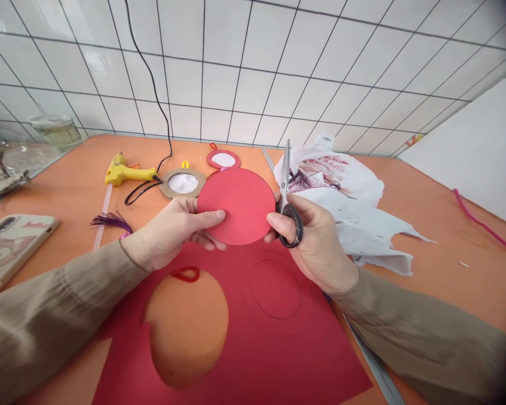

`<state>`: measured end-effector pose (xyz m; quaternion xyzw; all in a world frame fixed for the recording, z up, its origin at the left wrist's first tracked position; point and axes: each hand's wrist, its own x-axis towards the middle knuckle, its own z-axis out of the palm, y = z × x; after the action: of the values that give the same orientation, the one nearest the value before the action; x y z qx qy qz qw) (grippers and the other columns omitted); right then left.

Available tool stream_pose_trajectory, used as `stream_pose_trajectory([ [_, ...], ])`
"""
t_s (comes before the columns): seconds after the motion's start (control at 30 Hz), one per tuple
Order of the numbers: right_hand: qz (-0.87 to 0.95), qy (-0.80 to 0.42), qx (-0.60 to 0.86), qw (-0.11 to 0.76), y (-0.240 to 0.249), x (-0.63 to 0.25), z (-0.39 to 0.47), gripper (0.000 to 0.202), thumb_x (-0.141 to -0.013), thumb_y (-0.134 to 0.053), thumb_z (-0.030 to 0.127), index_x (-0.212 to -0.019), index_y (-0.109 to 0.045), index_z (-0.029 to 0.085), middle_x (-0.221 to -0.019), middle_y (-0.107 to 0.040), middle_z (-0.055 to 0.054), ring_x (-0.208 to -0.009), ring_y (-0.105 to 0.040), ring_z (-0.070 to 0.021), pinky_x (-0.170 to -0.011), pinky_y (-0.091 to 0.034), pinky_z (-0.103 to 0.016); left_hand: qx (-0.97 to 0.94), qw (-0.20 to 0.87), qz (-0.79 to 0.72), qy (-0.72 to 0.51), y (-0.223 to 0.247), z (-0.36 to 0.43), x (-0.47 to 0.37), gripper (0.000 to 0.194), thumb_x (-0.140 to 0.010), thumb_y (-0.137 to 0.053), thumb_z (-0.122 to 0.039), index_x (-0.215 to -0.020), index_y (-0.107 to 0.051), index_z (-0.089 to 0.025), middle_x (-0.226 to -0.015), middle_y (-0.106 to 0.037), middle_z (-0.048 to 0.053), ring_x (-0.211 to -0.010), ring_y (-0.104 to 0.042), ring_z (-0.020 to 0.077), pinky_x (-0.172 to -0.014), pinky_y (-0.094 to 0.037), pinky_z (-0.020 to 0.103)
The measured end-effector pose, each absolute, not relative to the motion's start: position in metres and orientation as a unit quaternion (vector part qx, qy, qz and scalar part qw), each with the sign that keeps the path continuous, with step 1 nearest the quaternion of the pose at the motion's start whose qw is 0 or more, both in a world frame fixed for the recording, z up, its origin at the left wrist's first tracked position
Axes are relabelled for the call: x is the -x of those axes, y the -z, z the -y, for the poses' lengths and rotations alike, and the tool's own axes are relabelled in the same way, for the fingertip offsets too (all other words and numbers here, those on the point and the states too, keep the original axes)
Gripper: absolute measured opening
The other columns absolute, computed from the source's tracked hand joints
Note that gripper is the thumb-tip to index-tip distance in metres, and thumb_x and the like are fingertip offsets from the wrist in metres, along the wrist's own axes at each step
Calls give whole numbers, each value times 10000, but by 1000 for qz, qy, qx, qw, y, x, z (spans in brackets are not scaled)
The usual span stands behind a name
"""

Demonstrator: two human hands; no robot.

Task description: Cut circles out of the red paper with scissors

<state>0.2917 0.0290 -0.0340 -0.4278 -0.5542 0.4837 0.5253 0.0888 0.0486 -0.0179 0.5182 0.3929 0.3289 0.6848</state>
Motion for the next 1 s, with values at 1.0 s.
stream_pose_trajectory([
  [1.0, 623, -476, 390, 483, 31, -289, -27, 37, -731, -622, 197, -720, -617, 232, -557, -479, 48, -481, -401, -71, -441, -349, -225, -524, 679, -387, -339, 12, -49, -88, 125, -719, -651, -265, -720, -714, -157, -707, -706, 45, -679, -642, 180, -616, -514, 248],
])
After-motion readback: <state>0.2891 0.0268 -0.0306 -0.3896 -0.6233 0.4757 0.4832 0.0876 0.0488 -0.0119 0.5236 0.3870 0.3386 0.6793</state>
